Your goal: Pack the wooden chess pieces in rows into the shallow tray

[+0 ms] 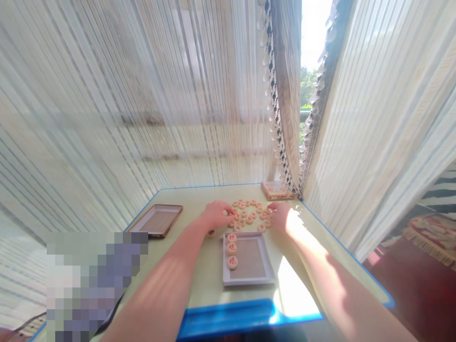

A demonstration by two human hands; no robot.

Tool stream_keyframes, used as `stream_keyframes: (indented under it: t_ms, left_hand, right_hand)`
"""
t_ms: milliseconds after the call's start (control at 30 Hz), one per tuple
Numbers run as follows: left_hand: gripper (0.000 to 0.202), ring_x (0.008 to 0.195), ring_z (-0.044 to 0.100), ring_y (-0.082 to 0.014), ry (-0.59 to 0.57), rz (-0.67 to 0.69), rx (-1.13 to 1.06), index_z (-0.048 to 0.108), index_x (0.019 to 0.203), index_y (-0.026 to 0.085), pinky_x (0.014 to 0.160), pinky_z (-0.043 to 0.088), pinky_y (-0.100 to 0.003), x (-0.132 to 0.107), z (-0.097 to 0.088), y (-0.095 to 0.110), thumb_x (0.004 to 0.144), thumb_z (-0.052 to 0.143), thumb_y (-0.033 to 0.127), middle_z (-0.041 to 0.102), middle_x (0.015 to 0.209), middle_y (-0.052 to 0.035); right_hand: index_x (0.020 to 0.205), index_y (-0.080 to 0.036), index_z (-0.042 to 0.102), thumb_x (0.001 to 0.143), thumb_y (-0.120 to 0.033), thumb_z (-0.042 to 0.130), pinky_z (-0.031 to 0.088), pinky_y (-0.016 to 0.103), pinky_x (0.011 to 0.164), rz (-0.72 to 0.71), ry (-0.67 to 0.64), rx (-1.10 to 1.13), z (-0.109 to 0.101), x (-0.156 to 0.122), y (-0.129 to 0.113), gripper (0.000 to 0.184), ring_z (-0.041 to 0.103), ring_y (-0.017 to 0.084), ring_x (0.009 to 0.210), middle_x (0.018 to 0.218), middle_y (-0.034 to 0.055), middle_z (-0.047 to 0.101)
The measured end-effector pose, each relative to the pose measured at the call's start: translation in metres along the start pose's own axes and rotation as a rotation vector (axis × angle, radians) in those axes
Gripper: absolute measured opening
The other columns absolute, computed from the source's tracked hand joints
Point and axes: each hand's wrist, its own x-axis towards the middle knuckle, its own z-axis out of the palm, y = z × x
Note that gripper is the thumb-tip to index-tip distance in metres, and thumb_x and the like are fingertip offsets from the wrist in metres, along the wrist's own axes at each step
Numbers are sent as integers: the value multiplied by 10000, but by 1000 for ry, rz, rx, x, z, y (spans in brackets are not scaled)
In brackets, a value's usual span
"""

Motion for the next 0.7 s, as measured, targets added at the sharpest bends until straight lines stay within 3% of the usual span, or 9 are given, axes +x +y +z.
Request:
stream_keyframes:
  t_ms: [133,300,500,700]
  left_hand:
    - [189,940,559,-178,-66,53,6,706,801,289,858,402,-251,-1,-2,3,636,617,303,667,929,26]
    - [169,919,566,-168,-75,51,6,711,788,276,855,403,-241,-2,-2,6,674,595,321,667,926,18]
    - [172,886,573,-163,-44,99,6,710,793,288,834,409,-244,-1,1,4,690,574,307,664,894,18]
    - [217,886,576,-166,-120,107,4,714,828,278,797,426,-227,1,-2,-2,652,614,355,647,937,1]
  right_hand:
    - [896,-188,688,623,-115,486,460,275,658,165,-33,24,-3,-4,10,348,628,211,789,864,74,687]
    - [894,-178,682,652,-172,507,459,248,638,114,-53,79,-4,-11,16,298,637,178,738,811,63,692]
    - [859,-206,690,664,-221,548,453,233,611,92,-76,59,-6,-13,2,242,634,164,733,817,20,702]
    - [854,-235,696,691,-272,535,446,254,607,69,-70,37,-9,-13,-8,233,630,182,752,858,21,700]
